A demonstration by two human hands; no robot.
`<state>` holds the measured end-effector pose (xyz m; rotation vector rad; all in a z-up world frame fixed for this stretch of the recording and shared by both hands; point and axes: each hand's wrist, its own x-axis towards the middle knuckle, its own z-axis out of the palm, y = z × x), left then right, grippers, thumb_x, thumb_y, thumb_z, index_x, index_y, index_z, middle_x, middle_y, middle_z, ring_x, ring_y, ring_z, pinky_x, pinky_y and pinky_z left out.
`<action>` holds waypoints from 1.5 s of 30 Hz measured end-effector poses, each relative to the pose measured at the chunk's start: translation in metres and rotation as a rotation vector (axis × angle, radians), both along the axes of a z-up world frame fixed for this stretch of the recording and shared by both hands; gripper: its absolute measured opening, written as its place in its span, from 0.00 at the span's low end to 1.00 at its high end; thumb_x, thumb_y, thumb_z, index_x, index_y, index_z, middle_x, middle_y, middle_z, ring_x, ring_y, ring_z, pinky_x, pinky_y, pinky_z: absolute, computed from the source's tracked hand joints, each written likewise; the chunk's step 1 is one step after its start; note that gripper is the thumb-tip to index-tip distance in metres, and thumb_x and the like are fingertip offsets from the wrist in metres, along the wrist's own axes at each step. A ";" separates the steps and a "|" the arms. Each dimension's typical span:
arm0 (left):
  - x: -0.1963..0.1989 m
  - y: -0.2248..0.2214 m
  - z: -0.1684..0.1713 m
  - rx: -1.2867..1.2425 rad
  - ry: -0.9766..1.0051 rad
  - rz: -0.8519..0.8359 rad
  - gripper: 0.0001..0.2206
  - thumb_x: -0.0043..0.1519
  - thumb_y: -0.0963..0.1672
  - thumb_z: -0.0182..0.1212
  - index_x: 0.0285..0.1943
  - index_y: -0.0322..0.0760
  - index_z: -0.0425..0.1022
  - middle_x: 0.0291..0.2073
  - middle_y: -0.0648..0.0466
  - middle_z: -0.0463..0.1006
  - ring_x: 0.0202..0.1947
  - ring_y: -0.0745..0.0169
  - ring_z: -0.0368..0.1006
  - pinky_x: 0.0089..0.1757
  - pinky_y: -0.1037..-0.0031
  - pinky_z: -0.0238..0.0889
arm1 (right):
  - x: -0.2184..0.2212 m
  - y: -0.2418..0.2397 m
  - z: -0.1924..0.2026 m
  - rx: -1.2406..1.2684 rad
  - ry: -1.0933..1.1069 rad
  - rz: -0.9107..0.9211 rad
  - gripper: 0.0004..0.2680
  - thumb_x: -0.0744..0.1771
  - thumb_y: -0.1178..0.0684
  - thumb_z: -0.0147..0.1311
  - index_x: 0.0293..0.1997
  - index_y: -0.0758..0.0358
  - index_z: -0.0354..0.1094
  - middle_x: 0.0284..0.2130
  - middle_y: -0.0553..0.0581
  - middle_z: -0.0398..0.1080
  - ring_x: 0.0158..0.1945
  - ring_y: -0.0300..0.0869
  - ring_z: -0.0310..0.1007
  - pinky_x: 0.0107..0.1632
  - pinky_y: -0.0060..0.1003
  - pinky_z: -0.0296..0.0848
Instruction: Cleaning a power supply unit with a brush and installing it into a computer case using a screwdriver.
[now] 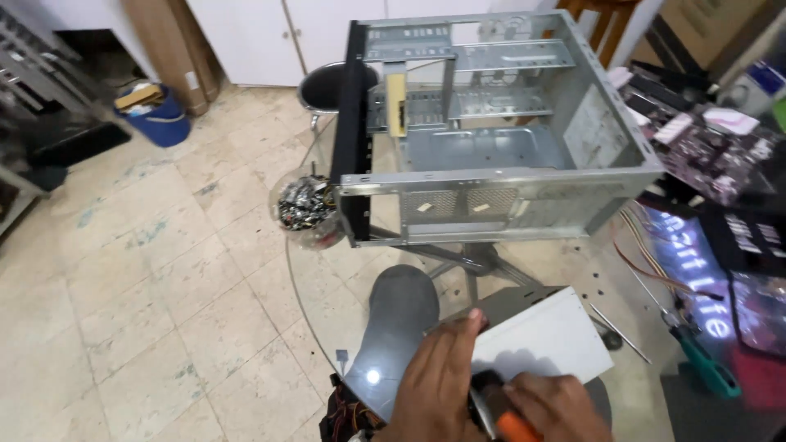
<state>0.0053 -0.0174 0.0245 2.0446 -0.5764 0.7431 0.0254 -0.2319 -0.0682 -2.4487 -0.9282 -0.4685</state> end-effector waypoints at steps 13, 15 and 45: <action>-0.005 -0.005 -0.010 0.055 -0.126 0.035 0.26 0.62 0.40 0.50 0.70 0.19 0.56 0.56 0.33 0.74 0.54 0.36 0.75 0.54 0.51 0.73 | 0.004 0.019 0.091 0.170 -0.116 -0.140 0.06 0.66 0.53 0.52 0.31 0.63 0.63 0.27 0.56 0.67 0.30 0.49 0.66 0.35 0.47 0.62; 0.000 -0.006 -0.009 0.054 -0.174 0.028 0.24 0.63 0.40 0.35 0.68 0.17 0.58 0.54 0.32 0.74 0.51 0.36 0.76 0.54 0.53 0.73 | 0.000 0.026 0.088 0.054 -0.014 0.043 0.11 0.63 0.48 0.51 0.17 0.52 0.58 0.14 0.45 0.62 0.15 0.44 0.61 0.20 0.47 0.55; 0.038 0.021 0.000 0.479 -0.100 0.317 0.45 0.46 0.68 0.55 0.60 0.35 0.74 0.52 0.41 0.78 0.55 0.36 0.76 0.53 0.50 0.72 | -0.037 -0.037 0.022 0.838 0.897 -0.842 0.12 0.60 0.50 0.67 0.44 0.59 0.86 0.45 0.54 0.85 0.51 0.42 0.84 0.57 0.35 0.80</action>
